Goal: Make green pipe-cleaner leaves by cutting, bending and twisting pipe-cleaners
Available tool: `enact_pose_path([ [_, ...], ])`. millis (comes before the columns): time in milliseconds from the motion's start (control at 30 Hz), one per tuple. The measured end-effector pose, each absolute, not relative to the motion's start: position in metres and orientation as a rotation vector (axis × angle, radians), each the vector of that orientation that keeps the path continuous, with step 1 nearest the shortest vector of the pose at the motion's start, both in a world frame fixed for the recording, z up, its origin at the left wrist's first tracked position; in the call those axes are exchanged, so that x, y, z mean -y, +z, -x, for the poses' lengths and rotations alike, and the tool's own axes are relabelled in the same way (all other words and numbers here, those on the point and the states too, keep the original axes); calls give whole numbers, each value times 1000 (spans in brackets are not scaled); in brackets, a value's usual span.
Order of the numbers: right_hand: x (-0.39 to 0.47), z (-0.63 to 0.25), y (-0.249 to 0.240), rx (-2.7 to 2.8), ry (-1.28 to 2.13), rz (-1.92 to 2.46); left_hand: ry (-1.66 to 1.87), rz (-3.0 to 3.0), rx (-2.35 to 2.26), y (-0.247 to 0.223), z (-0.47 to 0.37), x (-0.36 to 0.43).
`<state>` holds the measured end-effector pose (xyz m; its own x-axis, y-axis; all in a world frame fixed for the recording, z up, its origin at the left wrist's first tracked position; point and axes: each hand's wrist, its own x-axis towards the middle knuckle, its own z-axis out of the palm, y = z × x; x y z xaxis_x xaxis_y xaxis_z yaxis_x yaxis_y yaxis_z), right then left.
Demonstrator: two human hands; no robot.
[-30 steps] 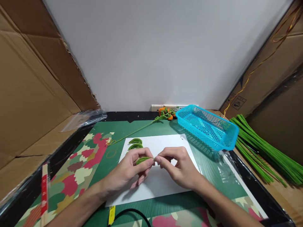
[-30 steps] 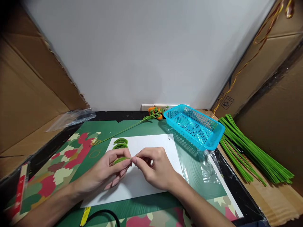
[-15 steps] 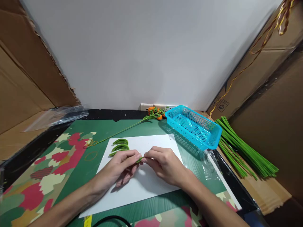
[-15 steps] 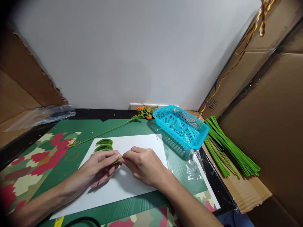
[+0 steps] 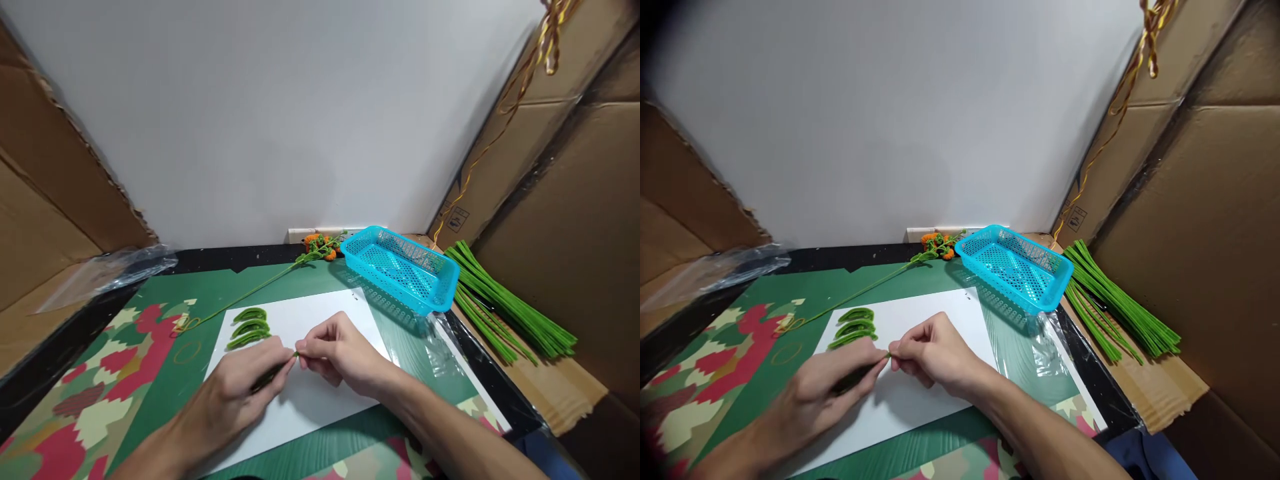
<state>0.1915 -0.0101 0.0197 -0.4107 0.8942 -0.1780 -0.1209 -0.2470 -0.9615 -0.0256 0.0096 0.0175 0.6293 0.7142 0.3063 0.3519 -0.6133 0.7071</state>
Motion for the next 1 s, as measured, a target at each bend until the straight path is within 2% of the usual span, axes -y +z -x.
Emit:
enact_pose_path([
  [67,5,-194,18,1165,1919,1003,892,-2388,-799,15,29,-10],
  [100,3,-195,17,1196,1896,1012,921,-2415,-786,13,29,-11],
  [133,2,-196,16,1285,1786,1034,910,-2399,-788,12,28,-11],
  [200,2,-197,12,1578,1354,1068,881,-2225,-892,12,23,-10],
  [300,5,-198,5,2017,649,1020,786,-1684,-1042,12,11,-9],
  [367,5,-200,2,2167,337,1013,690,-1371,-1029,12,6,-9],
  [467,5,-202,0,2219,64,1047,673,-1211,-979,11,4,-12],
  [600,3,-203,1,2234,-64,1070,686,-1216,-961,11,6,-13],
  [700,5,-202,5,2256,-22,1086,664,-1237,-952,11,7,-13],
  [767,6,-201,9,2209,152,1063,659,-1323,-952,10,9,-16],
  [867,6,-199,14,2003,611,1019,736,-1700,-960,9,16,-22],
  [1000,-1,-191,14,1544,1460,1033,832,-2327,-859,8,28,-27],
])
